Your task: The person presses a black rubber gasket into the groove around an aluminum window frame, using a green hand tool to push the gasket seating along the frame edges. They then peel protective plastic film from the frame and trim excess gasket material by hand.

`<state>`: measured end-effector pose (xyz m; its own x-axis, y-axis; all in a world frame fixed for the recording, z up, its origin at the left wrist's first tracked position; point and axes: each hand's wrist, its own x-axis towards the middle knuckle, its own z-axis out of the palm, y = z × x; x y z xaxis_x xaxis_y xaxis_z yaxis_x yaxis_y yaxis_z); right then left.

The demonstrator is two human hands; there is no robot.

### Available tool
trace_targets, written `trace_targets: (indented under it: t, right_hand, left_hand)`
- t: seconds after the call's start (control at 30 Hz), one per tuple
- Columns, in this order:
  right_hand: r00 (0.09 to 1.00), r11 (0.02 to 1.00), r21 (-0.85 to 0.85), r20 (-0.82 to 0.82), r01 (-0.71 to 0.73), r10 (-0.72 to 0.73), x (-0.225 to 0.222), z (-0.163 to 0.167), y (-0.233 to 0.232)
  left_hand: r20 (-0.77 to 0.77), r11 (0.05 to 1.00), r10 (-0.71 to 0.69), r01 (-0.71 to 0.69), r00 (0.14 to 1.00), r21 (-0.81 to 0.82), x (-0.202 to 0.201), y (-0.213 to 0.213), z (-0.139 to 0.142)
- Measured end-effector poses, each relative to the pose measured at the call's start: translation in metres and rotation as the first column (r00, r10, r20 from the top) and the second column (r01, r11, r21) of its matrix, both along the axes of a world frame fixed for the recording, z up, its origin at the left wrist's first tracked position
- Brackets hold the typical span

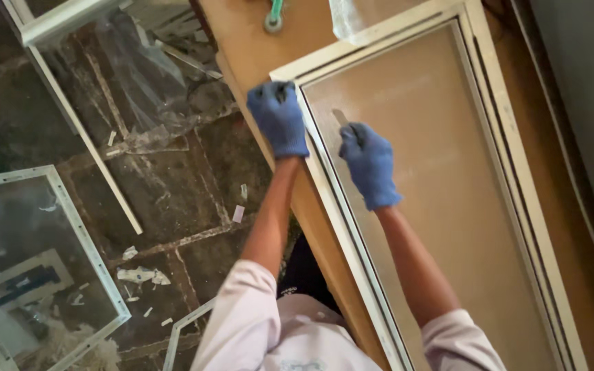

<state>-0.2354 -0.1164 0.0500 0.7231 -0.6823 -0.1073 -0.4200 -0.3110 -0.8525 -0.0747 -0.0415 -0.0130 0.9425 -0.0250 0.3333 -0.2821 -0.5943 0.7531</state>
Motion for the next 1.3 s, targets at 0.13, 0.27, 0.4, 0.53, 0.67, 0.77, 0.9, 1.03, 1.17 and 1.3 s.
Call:
trace_targets:
  t: [0.13,0.27,0.4,0.53,0.67,0.77,0.9,1.03,1.17,1.3]
  right_hand:
    - [0.995,0.937,-0.337,0.013,-0.085,0.095,0.054,-0.024,-0.009]
    - [0.991,0.955,-0.265,-0.057,-0.136,0.125,0.078,-0.035,-0.007]
    - [0.984,0.951,-0.254,-0.084,-0.176,0.159,0.081,-0.036,-0.006]
    - [0.982,0.946,-0.278,-0.127,-0.168,0.137,0.082,-0.042,-0.005]
    - [0.986,0.945,-0.286,-0.105,-0.158,0.133,0.082,-0.047,-0.004]
    - [0.983,0.943,-0.286,-0.116,-0.171,0.143,0.082,-0.049,-0.004]
    - [0.978,0.951,-0.242,-0.125,-0.194,0.168,0.083,-0.049,-0.006]
    - [0.974,0.941,-0.257,-0.103,-0.22,0.2,0.084,-0.051,-0.012]
    - [0.953,0.92,-0.252,-0.11,-0.301,0.282,0.081,-0.051,-0.023]
    - [0.94,0.911,-0.239,-0.143,-0.336,0.309,0.078,-0.051,-0.027]
  left_hand:
    - [-0.014,0.995,0.002,-0.004,1.0,-0.095,-0.022,0.003,-0.007]
    - [-0.062,0.997,-0.003,-0.002,0.998,-0.079,-0.027,0.003,-0.002]
    - [-0.187,0.979,0.039,-0.076,0.982,-0.192,-0.027,0.0,0.001]
    - [-0.109,0.998,-0.013,0.007,0.994,-0.061,-0.026,0.001,-0.002]
    - [-0.15,0.998,-0.056,0.051,0.987,-0.036,-0.024,0.002,-0.006]
    - [-0.067,0.997,-0.066,0.063,0.996,-0.052,-0.024,0.002,-0.01]
    - [-0.073,0.996,-0.079,0.075,0.994,-0.054,-0.025,0.002,-0.017]
    - [-0.058,0.997,-0.05,0.046,0.997,-0.06,-0.027,0.003,-0.024]
    - [-0.037,0.997,-0.055,0.052,0.998,-0.065,-0.028,0.003,-0.026]
    - [-0.041,0.997,-0.061,0.059,0.997,-0.051,-0.028,0.003,-0.023]
